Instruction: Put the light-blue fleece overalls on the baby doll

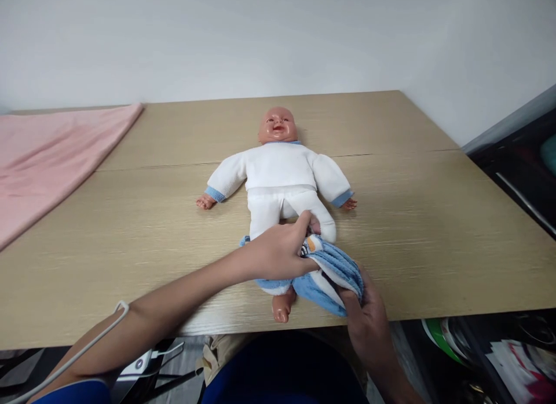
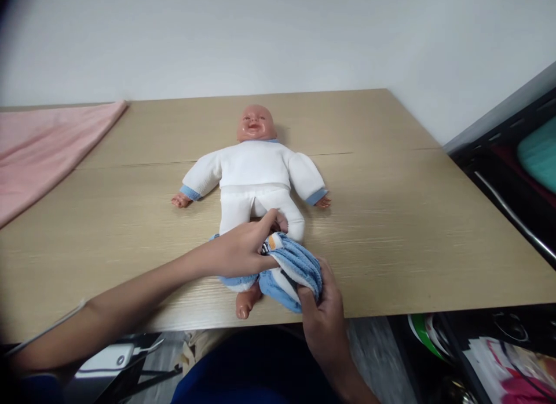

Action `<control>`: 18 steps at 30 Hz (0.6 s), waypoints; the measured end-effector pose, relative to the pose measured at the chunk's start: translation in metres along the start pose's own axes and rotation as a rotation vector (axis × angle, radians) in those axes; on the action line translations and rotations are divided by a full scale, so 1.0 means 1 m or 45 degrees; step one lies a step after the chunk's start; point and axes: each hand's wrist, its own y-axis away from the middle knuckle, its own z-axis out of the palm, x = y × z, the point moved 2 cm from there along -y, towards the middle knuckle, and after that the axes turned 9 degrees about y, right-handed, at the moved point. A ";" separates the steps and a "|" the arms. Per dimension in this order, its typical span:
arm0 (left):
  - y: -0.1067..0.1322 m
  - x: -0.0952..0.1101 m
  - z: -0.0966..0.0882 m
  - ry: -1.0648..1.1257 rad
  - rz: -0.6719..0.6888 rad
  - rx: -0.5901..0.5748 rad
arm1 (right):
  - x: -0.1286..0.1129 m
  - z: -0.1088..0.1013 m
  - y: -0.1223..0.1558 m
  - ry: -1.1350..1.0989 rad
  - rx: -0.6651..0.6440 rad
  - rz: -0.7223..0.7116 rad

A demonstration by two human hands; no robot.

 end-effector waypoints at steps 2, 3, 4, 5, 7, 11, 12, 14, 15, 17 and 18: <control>-0.001 0.001 -0.002 0.167 -0.009 0.005 | 0.006 0.004 -0.001 -0.131 -0.015 0.084; -0.002 0.002 -0.003 0.239 -0.008 0.010 | 0.011 0.006 -0.001 -0.190 -0.007 0.124; -0.002 0.002 -0.004 0.299 -0.005 0.015 | 0.017 0.008 -0.001 -0.246 0.001 0.162; -0.003 0.002 -0.005 0.346 0.001 0.020 | 0.023 0.009 0.000 -0.294 0.005 0.196; -0.003 0.002 -0.006 0.417 0.011 0.028 | 0.034 0.012 0.001 -0.367 -0.019 0.246; -0.002 0.002 -0.007 0.515 0.035 0.015 | 0.045 0.012 0.003 -0.455 -0.094 0.329; -0.002 0.002 -0.007 0.521 0.044 0.014 | 0.045 0.011 0.003 -0.451 -0.099 0.343; -0.001 0.003 -0.007 0.505 0.064 0.024 | 0.044 0.008 0.003 -0.399 -0.104 0.375; -0.001 0.003 -0.007 0.487 0.075 0.034 | 0.043 0.007 0.003 -0.368 -0.117 0.387; -0.001 0.004 -0.007 0.449 0.084 0.054 | 0.043 0.005 0.002 -0.335 -0.166 0.394; -0.001 0.004 -0.006 0.429 0.081 0.071 | 0.044 0.006 0.002 -0.340 -0.187 0.385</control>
